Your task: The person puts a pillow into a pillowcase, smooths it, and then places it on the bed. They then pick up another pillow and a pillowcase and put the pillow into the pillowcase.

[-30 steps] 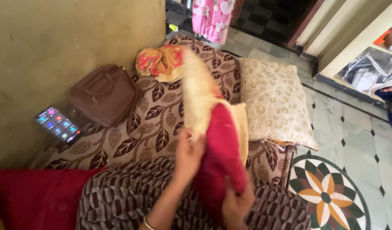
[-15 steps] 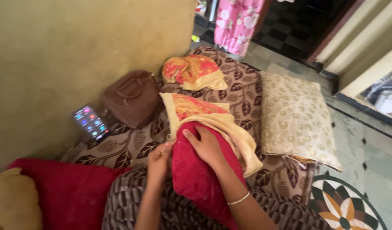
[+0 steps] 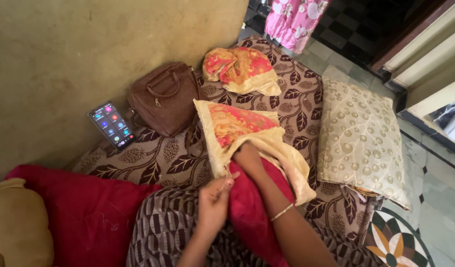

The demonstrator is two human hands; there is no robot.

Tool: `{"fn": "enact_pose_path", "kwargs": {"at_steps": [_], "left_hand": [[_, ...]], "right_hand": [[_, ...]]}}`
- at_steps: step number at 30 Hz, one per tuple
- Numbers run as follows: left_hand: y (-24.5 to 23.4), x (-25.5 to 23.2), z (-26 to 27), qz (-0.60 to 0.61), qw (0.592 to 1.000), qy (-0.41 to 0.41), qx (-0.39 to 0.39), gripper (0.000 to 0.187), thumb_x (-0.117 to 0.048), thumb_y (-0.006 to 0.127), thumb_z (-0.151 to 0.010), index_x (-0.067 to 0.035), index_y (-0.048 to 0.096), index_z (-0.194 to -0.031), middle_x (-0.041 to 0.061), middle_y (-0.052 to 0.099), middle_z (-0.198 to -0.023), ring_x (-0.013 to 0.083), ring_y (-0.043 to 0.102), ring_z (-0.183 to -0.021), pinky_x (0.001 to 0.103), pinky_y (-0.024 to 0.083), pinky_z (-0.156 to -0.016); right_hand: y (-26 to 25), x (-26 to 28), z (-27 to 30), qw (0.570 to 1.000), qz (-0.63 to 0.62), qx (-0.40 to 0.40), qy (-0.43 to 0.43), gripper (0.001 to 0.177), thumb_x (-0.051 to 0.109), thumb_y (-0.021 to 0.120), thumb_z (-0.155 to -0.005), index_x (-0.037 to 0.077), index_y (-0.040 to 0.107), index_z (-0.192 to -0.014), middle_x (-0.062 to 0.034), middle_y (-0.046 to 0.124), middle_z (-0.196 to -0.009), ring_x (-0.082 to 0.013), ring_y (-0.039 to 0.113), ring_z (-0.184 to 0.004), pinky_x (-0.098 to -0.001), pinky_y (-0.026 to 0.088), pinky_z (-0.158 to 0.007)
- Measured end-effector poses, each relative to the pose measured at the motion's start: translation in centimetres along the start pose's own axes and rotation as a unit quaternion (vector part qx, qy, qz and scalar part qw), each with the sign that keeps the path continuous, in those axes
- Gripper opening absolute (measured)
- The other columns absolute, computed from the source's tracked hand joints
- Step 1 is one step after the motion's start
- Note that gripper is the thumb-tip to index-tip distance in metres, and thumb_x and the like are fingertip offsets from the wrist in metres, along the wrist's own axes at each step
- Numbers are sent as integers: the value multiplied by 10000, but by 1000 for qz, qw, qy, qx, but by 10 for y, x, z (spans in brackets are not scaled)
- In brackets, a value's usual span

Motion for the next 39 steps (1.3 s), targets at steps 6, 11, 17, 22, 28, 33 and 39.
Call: {"fn": "enact_pose_path", "kwargs": {"at_steps": [6,11,17,22,28,33,39], "left_hand": [[15,0,39,67,997,10,-37,367,-134,609,-1028,55,659,-1338,117,776,-1177,140,675,-1064,294,522,-967],[4,4,54,49,998,-42,-19,845,-113,692,-863,-37,215,-1557,195,728,-1114,205,713,-1015,319,569,-888],[-37,8,57,-66,974,-208,-58,814,-217,671,-941,-116,198,-1595,121,593,-1315,210,666,-1152,385,586,-936],[-27,40,81,-87,987,-119,68,844,-314,786,-873,-105,305,-1534,126,524,-1423,257,538,-1295,402,458,-1057],[3,65,126,-380,891,-75,235,859,-499,911,-778,-118,512,-1436,92,470,-1523,287,402,-1448,416,305,-1203],[40,125,159,19,926,-369,70,945,-437,908,-756,-143,415,-1507,111,365,-1586,315,372,-1463,486,356,-1187],[67,113,192,295,778,-544,107,606,-350,758,-868,-169,539,-1403,58,568,-1423,274,583,-1213,495,478,-1094]], "right_hand": [[-1,-32,-5,988,-71,-134,-39,233,171,608,-923,-5,701,-1043,-196,717,-1018,-348,692,-925,-453,540,-816],[-70,24,43,960,-261,-43,-90,450,63,737,-819,-72,637,-1236,-206,664,-1231,-326,601,-1145,-473,459,-948],[-142,-109,125,746,-554,-301,211,190,186,620,-1002,44,736,-1052,-125,747,-995,-218,715,-872,-304,579,-768],[-101,-174,178,723,-497,2,480,475,474,526,-985,95,672,-1231,-60,760,-1075,-181,718,-850,-360,542,-723],[-151,-134,169,704,-621,-12,344,433,257,652,-953,-51,619,-1255,-157,738,-1056,-247,727,-841,-356,591,-709],[-280,-61,201,788,-590,-74,162,397,157,673,-955,-57,583,-1278,-159,733,-1053,-235,734,-853,-349,615,-732],[-288,14,284,876,-409,85,240,382,49,792,-753,19,722,-1127,-78,799,-966,-198,744,-863,-345,619,-797]]}}
Point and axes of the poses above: each hand's wrist, its own z-axis away from the middle knuckle, its own y-axis out of the palm, x = y × z, the point moved 3 cm from there along -z, towards the middle knuckle
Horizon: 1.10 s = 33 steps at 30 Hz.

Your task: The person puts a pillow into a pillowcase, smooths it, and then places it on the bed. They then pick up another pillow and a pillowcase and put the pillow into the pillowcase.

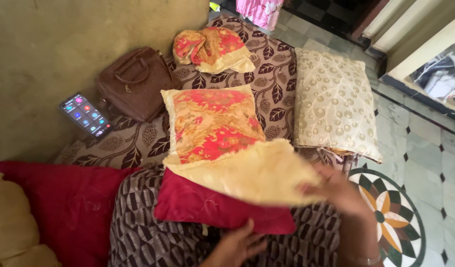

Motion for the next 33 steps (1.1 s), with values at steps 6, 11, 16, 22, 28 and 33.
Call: {"fn": "enact_pose_path", "kwargs": {"at_steps": [6,11,16,22,28,33], "left_hand": [[1,-4,-58,-3,989,97,107,426,-288,616,-994,-36,597,-1337,115,677,-1262,225,681,-1112,433,544,-1045],[32,-35,-91,-9,986,117,120,416,-303,612,-994,-32,609,-1310,113,683,-1216,220,682,-1070,428,545,-1009],[43,-88,-100,-28,981,125,144,409,-318,607,-995,-29,621,-1283,111,688,-1169,216,682,-1028,423,546,-974],[41,-127,-118,-117,978,165,60,405,-336,602,-995,-25,635,-1251,109,695,-1113,211,683,-978,417,547,-931],[54,-143,-98,-300,936,172,72,405,-354,596,-995,-21,649,-1219,106,702,-1057,206,683,-928,411,549,-888],[79,-110,-88,-479,854,161,126,409,-369,592,-995,-18,661,-1192,104,708,-1010,202,684,-887,405,550,-852]], "right_hand": [[79,-10,51,943,305,-41,-125,370,198,889,-718,87,697,-1015,-44,670,-892,-232,696,-770,-345,555,-709],[98,-30,97,985,124,-47,-111,289,254,784,-868,156,744,-1138,-22,825,-862,-213,823,-775,-319,601,-742],[95,-49,94,972,234,-14,0,165,227,767,-887,86,777,-974,-128,780,-784,-244,775,-747,-385,572,-693],[64,-73,95,963,259,-64,34,292,261,826,-855,107,778,-1099,-87,821,-890,-218,818,-861,-367,582,-780],[132,-37,84,957,238,80,-147,392,259,810,-846,128,711,-1202,-100,777,-1031,-266,764,-945,-386,577,-800],[107,-7,80,953,276,15,-125,484,257,797,-838,145,655,-1287,-111,740,-1150,-306,719,-1014,-402,573,-818]]}}
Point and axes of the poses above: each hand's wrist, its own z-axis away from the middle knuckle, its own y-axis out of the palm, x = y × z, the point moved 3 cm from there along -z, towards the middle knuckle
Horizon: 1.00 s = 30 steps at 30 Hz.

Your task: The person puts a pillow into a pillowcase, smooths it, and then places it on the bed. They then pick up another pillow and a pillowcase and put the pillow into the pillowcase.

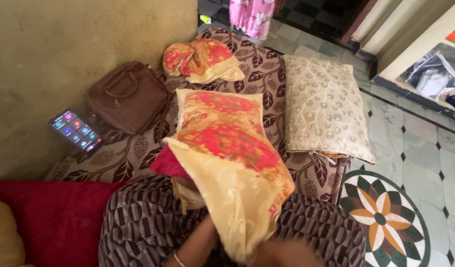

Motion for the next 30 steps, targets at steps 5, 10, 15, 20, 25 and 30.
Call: {"fn": "enact_pose_path", "kwargs": {"at_steps": [5,10,15,20,25,30], "left_hand": [[2,0,2,-59,998,-1,-39,416,-384,587,-996,-14,673,-1165,102,713,-964,198,684,-845,400,551,-816],[-21,-19,20,-87,990,29,-105,426,-399,582,-996,-11,685,-1138,100,719,-917,193,685,-804,395,552,-780],[-81,-49,66,-89,956,86,-266,439,-414,578,-996,-8,697,-1111,98,725,-870,189,685,-762,390,553,-744],[-142,-59,80,-132,913,58,-381,455,-429,573,-996,-4,708,-1084,96,731,-824,185,686,-720,385,554,-709],[-133,-79,53,-135,926,9,-352,472,-444,568,-996,-1,720,-1057,94,736,-777,181,686,-679,380,555,-673],[-113,-218,6,18,907,336,-253,365,-290,715,-1012,42,733,-1163,-23,553,-789,62,429,-632,240,335,-520]], "right_hand": [[-59,-16,-41,926,235,-283,-81,736,302,812,-708,103,579,-1377,-168,673,-1271,-372,653,-1105,-431,555,-856],[-20,-40,-93,889,295,-324,-130,1128,438,872,-422,60,537,-1431,-199,641,-1359,-394,606,-1224,-430,530,-878],[-24,-101,-109,926,118,-353,59,728,213,858,-641,147,660,-1338,-128,753,-1059,-292,743,-914,-395,585,-789],[-20,-175,-114,898,55,-428,93,484,157,823,-722,68,731,-1189,-179,743,-913,-330,748,-832,-411,576,-709],[0,-201,-123,850,-76,-521,4,265,70,692,-902,-44,712,-1141,-171,774,-990,-222,737,-899,-388,566,-768],[21,-159,-141,684,-453,-567,-76,372,80,615,-978,-103,582,-1299,-156,692,-1199,-189,689,-993,-324,590,-812]]}}
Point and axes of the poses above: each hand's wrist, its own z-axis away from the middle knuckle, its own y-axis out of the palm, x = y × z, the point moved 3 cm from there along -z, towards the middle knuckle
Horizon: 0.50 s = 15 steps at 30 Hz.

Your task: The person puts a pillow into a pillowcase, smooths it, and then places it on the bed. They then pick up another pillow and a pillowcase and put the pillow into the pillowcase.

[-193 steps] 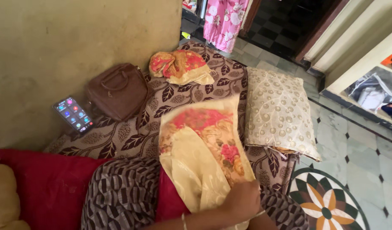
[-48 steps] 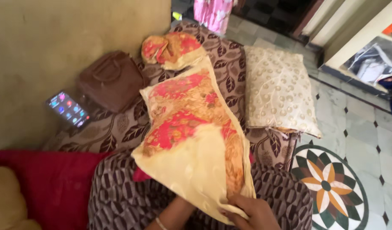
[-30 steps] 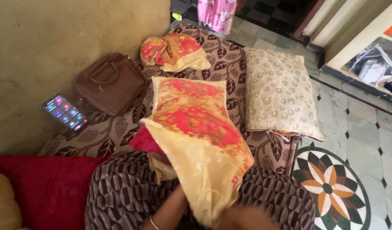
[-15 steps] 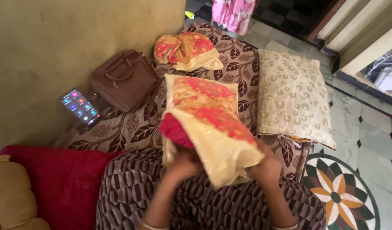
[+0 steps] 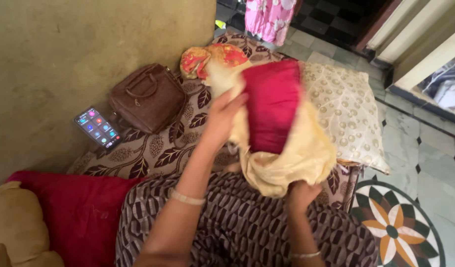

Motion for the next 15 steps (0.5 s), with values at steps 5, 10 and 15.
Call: {"fn": "enact_pose_path", "kwargs": {"at_steps": [5,10,15], "left_hand": [[116,14,-18,-139,951,210,182,474,-216,685,-1052,51,556,-1421,143,698,-1163,172,651,-845,323,526,-722],[141,118,70,-484,724,-188,454,367,-212,510,-1048,52,665,-1252,244,768,-1221,360,765,-1077,470,628,-933],[105,115,135,-387,792,-123,457,493,-343,628,-990,-23,560,-1358,159,667,-1256,261,677,-1055,439,533,-920]], "right_hand": [[4,-16,103,971,-47,-19,235,407,163,497,-1012,-22,491,-1374,-153,696,-1164,-243,734,-880,-368,599,-653],[-23,-46,199,867,53,153,472,565,54,568,-852,111,477,-1406,-190,731,-1118,-309,737,-859,-428,628,-676],[-63,-42,231,689,116,360,618,448,321,543,-1066,-50,622,-1305,-177,785,-1126,-288,781,-937,-403,675,-784]]}}
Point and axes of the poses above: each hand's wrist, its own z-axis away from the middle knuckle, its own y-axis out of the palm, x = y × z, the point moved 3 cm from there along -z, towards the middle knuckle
